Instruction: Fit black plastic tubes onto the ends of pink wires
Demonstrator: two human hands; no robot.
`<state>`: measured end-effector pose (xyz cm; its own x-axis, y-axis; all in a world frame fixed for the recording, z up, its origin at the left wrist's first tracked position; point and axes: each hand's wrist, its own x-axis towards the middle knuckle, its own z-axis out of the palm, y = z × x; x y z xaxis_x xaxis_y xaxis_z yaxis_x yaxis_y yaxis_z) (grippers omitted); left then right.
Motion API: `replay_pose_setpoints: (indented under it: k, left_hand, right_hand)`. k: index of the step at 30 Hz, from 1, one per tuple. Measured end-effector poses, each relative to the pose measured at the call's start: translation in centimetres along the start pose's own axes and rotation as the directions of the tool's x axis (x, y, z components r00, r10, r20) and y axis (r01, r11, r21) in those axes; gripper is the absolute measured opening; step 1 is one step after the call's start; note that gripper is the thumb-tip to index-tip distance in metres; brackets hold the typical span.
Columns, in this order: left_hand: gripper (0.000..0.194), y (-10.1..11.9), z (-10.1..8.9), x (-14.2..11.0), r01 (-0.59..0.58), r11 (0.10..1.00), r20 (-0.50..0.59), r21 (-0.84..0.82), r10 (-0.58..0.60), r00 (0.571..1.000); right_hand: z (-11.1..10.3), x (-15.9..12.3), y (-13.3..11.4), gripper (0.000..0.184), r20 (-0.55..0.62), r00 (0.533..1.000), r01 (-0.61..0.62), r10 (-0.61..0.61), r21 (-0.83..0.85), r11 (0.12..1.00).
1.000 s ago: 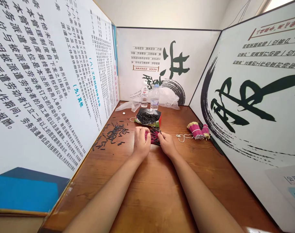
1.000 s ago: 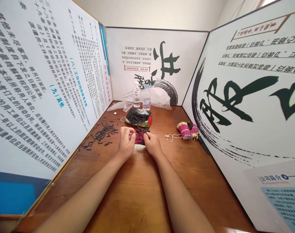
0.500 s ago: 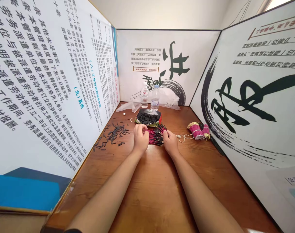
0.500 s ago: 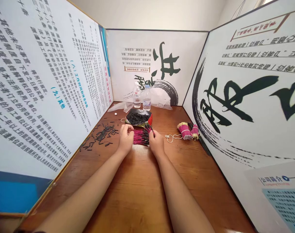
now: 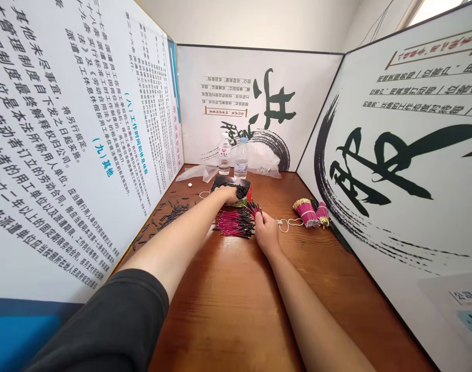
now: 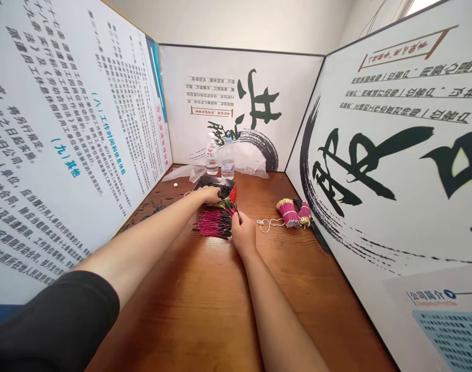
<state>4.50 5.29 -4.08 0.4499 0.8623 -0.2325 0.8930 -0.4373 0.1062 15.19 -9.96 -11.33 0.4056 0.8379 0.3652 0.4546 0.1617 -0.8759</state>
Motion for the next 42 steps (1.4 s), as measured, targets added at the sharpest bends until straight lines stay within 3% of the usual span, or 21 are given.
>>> replay_pose_setpoints:
  k: [4, 7, 17, 23, 30, 36, 42]
  left_hand:
    - [0.031, 0.4, -0.3, 0.2, -0.068, 0.998, 0.054, 0.013, 0.067, 0.996]
    - [0.027, 0.5, 0.0, 0.2, -0.086, 0.996, 0.035, 0.008, 0.086, 0.996]
    - [0.028, -2.0, 1.5, 0.2, -0.074, 0.993, -0.246, -0.093, 0.049, 0.968]
    - [0.03, -2.5, 1.7, -0.1, -0.098, 0.99, -0.328, -0.103, 0.059, 0.943]
    - [0.03, -2.6, 1.0, -0.7, -0.085, 0.988, -0.264, -0.129, 0.049, 0.963]
    - [0.026, -3.0, 0.7, -1.4, -0.063, 0.997, -0.198, -0.039, 0.054, 0.979]
    - [0.034, -2.3, 1.0, -1.8, -0.09, 0.994, -0.078, 0.059, 0.095, 0.992]
  right_hand:
    - [-0.1, -0.1, -0.1, 0.035, 0.011, 1.0, 0.011, -0.011, -0.005, 1.0]
    - [-0.1, -0.1, -0.2, 0.035, 0.013, 1.0, 0.018, -0.017, -0.016, 1.0]
    - [-0.1, -0.2, -0.3, 0.033, 0.034, 0.999, 0.025, -0.025, -0.011, 1.0]
    - [0.0, -0.2, -0.3, 0.032, 0.039, 0.999, 0.014, -0.014, -0.021, 1.0]
    - [0.0, -0.2, -0.2, 0.033, 0.043, 0.999, 0.009, -0.009, -0.005, 1.0]
    - [0.0, -0.2, -0.3, 0.035, 0.04, 0.999, 0.015, -0.014, -0.018, 1.0]
    - [0.1, -0.2, -0.3, 0.035, 0.047, 0.999, 0.014, -0.013, -0.023, 1.0]
